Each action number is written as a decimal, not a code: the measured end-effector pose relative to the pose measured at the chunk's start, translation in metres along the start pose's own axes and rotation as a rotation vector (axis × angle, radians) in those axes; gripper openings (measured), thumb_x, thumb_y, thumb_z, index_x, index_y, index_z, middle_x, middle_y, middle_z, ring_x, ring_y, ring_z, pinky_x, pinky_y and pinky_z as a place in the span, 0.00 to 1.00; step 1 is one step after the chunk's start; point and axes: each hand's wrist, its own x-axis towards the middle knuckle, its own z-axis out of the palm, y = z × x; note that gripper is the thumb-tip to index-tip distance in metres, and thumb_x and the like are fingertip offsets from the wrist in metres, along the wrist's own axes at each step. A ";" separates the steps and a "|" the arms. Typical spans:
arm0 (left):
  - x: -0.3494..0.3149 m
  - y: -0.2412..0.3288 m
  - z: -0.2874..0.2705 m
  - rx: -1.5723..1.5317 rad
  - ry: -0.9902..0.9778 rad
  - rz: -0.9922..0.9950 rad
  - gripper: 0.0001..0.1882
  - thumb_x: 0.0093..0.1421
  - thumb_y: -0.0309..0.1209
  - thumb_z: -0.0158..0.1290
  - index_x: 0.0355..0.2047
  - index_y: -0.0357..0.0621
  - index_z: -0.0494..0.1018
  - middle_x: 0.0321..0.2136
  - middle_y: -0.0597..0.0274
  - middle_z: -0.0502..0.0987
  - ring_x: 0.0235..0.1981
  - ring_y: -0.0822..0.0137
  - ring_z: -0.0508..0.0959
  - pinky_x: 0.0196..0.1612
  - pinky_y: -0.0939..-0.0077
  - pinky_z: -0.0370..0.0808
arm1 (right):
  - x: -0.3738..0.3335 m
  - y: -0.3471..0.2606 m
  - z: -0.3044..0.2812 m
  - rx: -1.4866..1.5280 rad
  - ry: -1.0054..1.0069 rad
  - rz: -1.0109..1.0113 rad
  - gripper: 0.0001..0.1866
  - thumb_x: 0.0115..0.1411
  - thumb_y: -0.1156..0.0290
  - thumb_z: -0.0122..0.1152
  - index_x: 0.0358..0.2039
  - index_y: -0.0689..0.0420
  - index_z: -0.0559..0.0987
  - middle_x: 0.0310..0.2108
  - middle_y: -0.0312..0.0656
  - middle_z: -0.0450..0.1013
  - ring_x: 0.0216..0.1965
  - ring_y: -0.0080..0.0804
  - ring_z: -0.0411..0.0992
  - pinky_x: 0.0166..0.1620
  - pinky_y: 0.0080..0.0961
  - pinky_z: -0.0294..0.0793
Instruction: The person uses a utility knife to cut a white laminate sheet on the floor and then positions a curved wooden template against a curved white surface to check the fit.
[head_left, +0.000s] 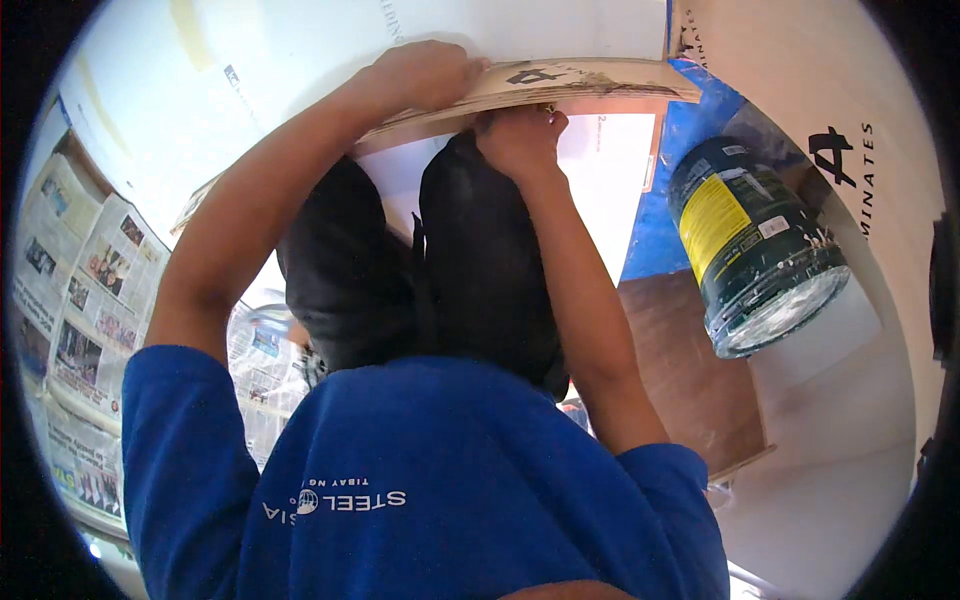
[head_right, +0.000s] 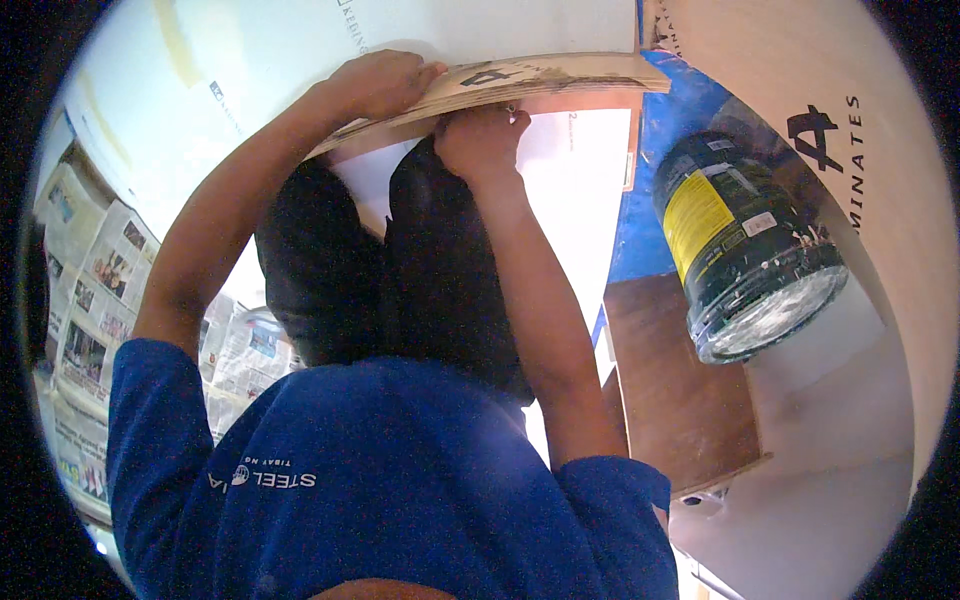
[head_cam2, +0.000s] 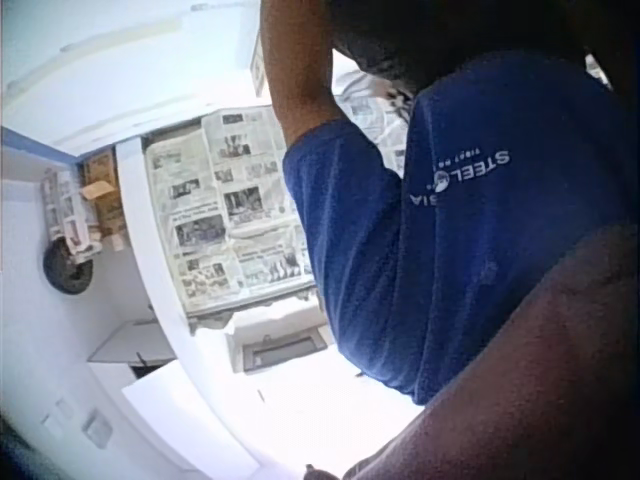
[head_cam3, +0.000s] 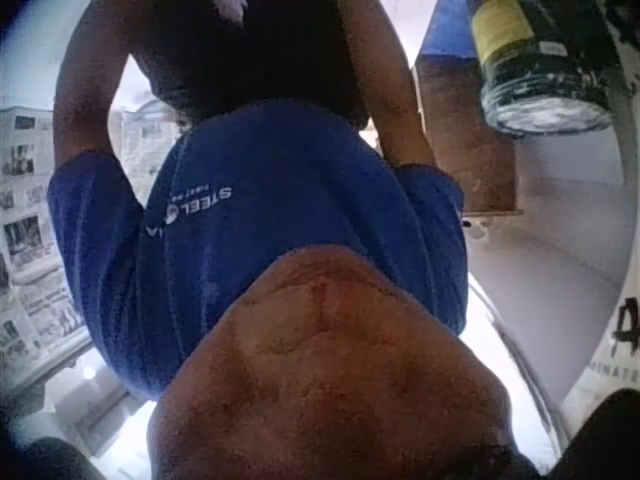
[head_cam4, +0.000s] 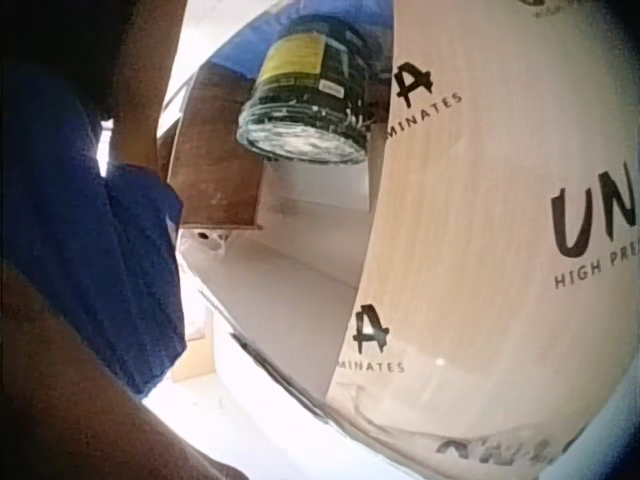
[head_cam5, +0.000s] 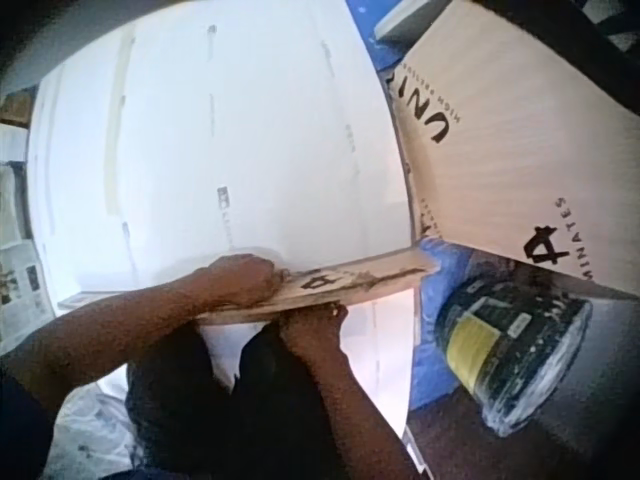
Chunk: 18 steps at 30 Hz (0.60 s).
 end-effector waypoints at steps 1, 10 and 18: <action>0.002 -0.002 0.004 0.006 0.011 -0.004 0.36 0.71 0.52 0.29 0.35 0.30 0.75 0.35 0.33 0.77 0.41 0.37 0.76 0.50 0.48 0.69 | -0.001 -0.001 0.000 -0.009 0.019 -0.001 0.30 0.60 0.49 0.49 0.60 0.50 0.68 0.61 0.48 0.64 0.64 0.49 0.58 0.57 0.57 0.53; -0.031 -0.041 0.001 0.136 -0.174 0.004 0.31 0.72 0.48 0.31 0.42 0.32 0.74 0.39 0.35 0.77 0.43 0.40 0.77 0.51 0.49 0.70 | 0.000 -0.006 0.000 -0.061 -0.056 0.057 0.30 0.60 0.52 0.49 0.59 0.53 0.70 0.60 0.51 0.65 0.64 0.53 0.57 0.59 0.59 0.52; -0.155 -0.114 -0.019 0.158 -0.228 -0.281 0.31 0.72 0.51 0.30 0.43 0.36 0.74 0.41 0.39 0.77 0.46 0.44 0.76 0.51 0.50 0.71 | 0.002 -0.012 0.008 -0.045 0.005 0.030 0.32 0.57 0.54 0.53 0.59 0.57 0.69 0.59 0.56 0.65 0.63 0.57 0.58 0.59 0.64 0.52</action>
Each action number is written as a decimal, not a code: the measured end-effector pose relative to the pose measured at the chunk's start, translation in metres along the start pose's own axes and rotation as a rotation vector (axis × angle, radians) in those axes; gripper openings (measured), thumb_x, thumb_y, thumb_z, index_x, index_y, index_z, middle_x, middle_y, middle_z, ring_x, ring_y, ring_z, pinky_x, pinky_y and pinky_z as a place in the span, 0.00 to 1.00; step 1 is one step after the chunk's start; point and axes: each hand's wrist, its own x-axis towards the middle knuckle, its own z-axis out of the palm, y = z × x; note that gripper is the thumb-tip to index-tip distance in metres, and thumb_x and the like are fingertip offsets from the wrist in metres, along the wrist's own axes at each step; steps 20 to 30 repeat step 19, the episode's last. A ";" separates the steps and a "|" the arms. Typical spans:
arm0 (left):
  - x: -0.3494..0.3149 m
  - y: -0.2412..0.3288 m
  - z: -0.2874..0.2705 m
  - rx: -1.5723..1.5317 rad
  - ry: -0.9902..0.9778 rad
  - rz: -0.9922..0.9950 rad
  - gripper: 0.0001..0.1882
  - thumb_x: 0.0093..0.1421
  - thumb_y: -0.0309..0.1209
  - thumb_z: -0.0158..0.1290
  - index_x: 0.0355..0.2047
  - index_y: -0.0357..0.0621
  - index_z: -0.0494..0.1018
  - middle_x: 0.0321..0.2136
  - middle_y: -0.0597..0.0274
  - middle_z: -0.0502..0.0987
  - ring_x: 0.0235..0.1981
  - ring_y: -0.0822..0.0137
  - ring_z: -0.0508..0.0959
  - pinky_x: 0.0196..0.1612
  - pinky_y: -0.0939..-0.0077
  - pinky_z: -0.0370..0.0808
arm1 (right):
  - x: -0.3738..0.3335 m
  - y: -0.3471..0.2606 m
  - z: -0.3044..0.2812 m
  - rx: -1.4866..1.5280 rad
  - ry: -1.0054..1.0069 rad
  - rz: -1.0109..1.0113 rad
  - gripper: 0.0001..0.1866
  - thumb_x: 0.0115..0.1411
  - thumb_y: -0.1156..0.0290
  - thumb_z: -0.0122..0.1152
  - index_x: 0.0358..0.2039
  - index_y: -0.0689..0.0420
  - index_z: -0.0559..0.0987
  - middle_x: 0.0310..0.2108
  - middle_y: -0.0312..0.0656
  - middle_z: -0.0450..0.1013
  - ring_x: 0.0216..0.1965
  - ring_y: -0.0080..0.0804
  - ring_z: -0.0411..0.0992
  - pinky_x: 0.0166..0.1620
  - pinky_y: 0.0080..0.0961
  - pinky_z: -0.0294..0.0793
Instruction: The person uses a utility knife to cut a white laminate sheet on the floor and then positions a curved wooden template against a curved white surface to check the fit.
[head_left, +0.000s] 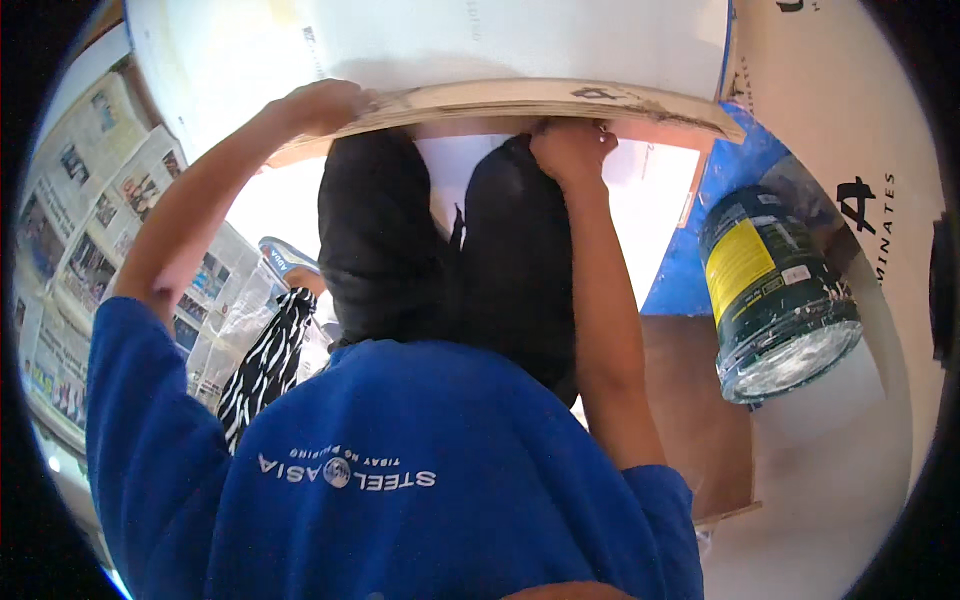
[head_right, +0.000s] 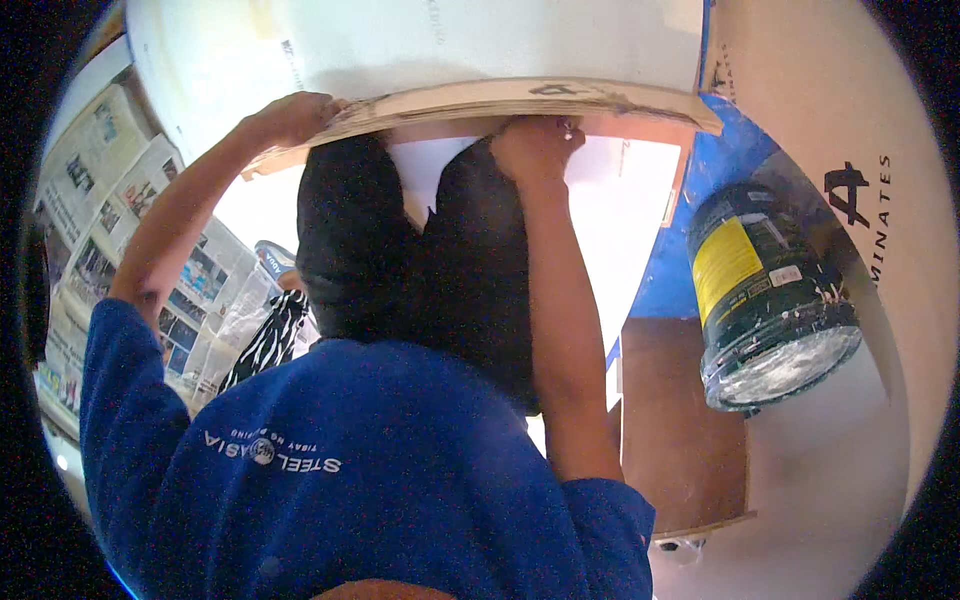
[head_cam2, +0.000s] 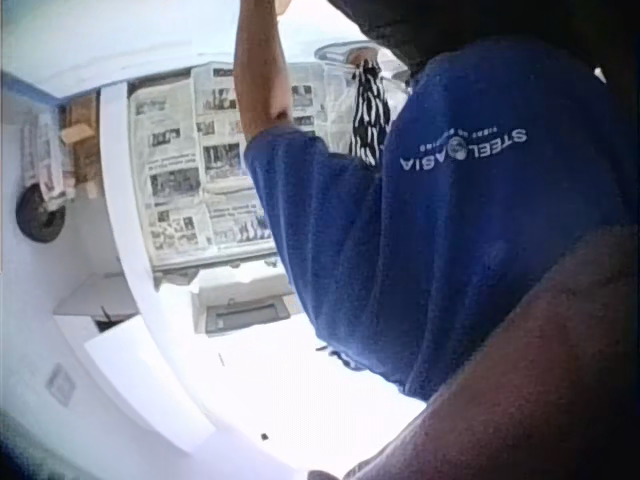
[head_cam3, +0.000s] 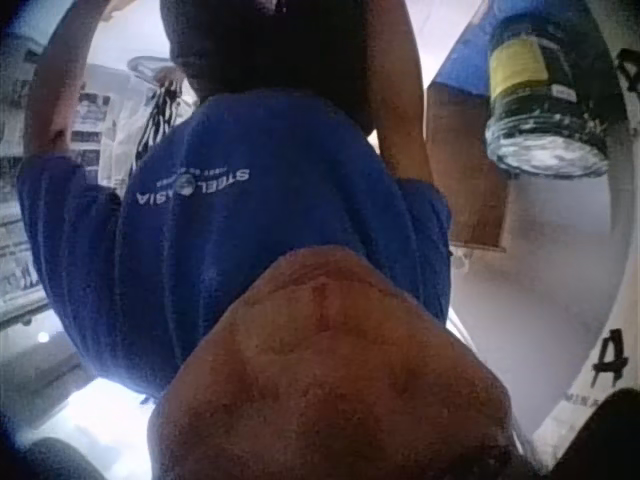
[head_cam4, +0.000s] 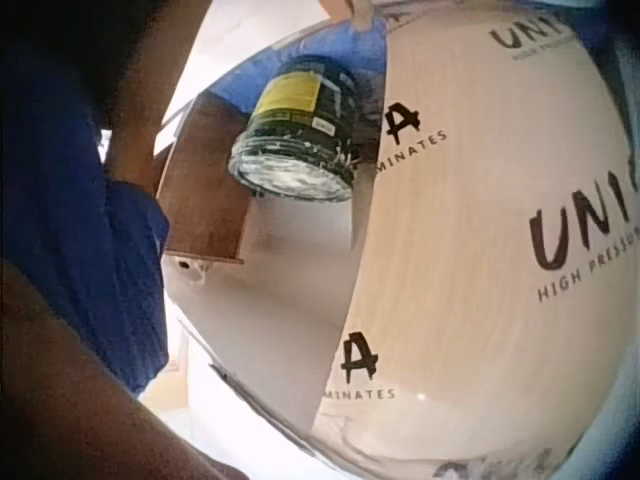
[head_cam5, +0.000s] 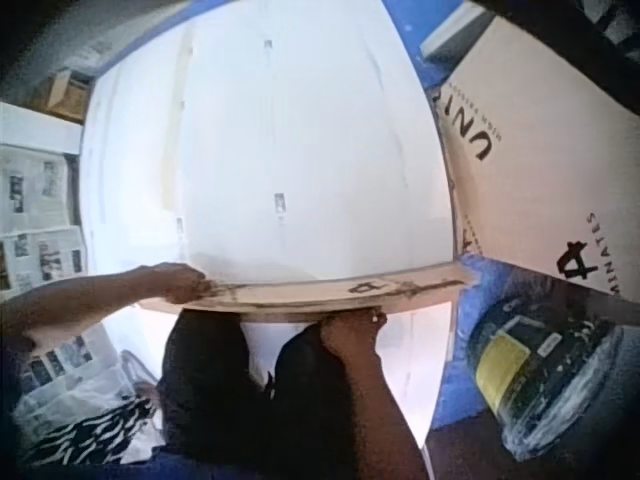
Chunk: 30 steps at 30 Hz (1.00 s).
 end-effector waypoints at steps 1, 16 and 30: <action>-0.002 0.001 -0.002 0.040 -0.017 -0.009 0.32 0.71 0.52 0.30 0.42 0.36 0.75 0.41 0.40 0.77 0.46 0.44 0.76 0.51 0.50 0.70 | 0.001 0.001 -0.004 -0.009 -0.034 0.011 0.32 0.58 0.53 0.53 0.60 0.57 0.69 0.60 0.56 0.64 0.63 0.57 0.57 0.59 0.64 0.53; -0.070 -0.052 0.111 -0.319 1.049 -0.613 0.24 0.62 0.49 0.50 0.32 0.35 0.73 0.33 0.41 0.75 0.39 0.43 0.75 0.44 0.48 0.70 | 0.019 0.003 -0.002 -0.157 -0.151 -0.136 0.35 0.63 0.47 0.45 0.65 0.54 0.63 0.67 0.52 0.55 0.69 0.51 0.51 0.67 0.54 0.49; -0.046 -0.049 0.134 -0.264 0.975 -0.618 0.30 0.56 0.55 0.54 0.39 0.36 0.75 0.39 0.41 0.77 0.44 0.42 0.75 0.50 0.42 0.68 | 0.064 0.042 0.041 0.110 -0.070 -0.601 0.38 0.64 0.44 0.42 0.71 0.44 0.51 0.72 0.49 0.44 0.71 0.59 0.37 0.64 0.73 0.32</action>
